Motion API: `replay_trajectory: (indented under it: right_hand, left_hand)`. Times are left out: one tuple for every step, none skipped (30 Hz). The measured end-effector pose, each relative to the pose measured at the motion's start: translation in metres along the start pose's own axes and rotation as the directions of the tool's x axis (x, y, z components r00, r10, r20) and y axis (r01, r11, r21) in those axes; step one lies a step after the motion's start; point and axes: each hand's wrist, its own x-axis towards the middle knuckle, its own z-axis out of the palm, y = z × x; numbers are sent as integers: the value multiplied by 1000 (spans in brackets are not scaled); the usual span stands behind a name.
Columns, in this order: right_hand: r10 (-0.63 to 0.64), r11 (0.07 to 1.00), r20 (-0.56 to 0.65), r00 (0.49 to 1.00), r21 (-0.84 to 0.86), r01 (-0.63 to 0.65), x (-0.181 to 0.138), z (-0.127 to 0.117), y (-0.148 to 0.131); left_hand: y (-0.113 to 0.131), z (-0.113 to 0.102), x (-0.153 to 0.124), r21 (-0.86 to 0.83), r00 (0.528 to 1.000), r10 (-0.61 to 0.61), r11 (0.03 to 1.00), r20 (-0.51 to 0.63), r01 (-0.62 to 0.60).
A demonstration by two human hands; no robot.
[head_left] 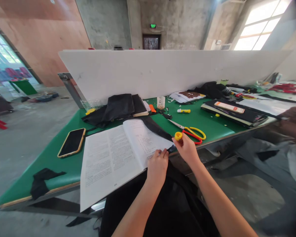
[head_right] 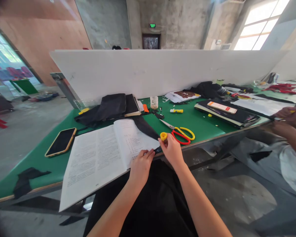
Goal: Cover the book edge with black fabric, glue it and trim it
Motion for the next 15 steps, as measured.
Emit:
replay_trajectory:
  right_hand:
    - [38, 998, -52, 998, 53, -35, 4, -4, 2]
    - [79, 991, -111, 991, 116, -66, 7, -7, 4]
    - [123, 978, -172, 977, 188, -90, 9, -11, 5]
    - [168, 959, -233, 958, 263, -104, 11, -14, 5]
    - [211, 936, -286, 935, 336, -109, 13, -17, 6]
    - [252, 909, -331, 909, 403, -105, 14, -21, 5]
    - [290, 881, -364, 885, 463, -98, 14, -24, 4]
    - [323, 854, -386, 864, 513, -90, 14, -28, 4]
    - [350, 829, -401, 847, 554, -80, 13, -32, 3]
    - [369, 808, -412, 833, 585, -69, 12, -36, 2]
    - [383, 791, -423, 821, 609, -56, 10, -39, 1]
    - [389, 779, -432, 813, 625, -40, 8, -42, 0]
    - [386, 774, -442, 810, 633, -23, 6, -45, -1]
    - [371, 777, -449, 813, 630, -7, 3, -47, -1]
    - [345, 790, -445, 827, 614, 1, 0, -48, -1]
  left_hand:
    - [0, -1, 0, 2, 1000, 1, 1000, 4, -1]
    - [0, -2, 0, 6, 1000, -2, 1000, 9, 2]
    - [0, -2, 0, 10, 1000, -5, 1000, 13, 5]
    - [1, -3, 0, 12, 1000, -8, 1000, 16, 8]
    - [1, -4, 0, 11, 1000, -10, 1000, 16, 9]
    - [1, -4, 0, 7, 1000, -11, 1000, 13, 11]
    - [1, -5, 0, 2, 1000, -10, 1000, 8, 10]
    - [1, -5, -1, -2, 1000, -8, 1000, 0, 8]
    - [1, -5, -1, -6, 1000, -7, 1000, -7, 7]
    - [1, -5, -2, -8, 1000, -9, 1000, -13, 9]
    - [1, -5, -2, -10, 1000, -9, 1000, -16, 9]
    - [1, -4, -2, -12, 1000, -8, 1000, -17, 8]
    - [1, -4, -2, -13, 1000, -8, 1000, -18, 7]
    - [1, -3, -2, -13, 1000, -8, 1000, -19, 8]
    - [1, -3, -2, -12, 1000, -10, 1000, -21, 10]
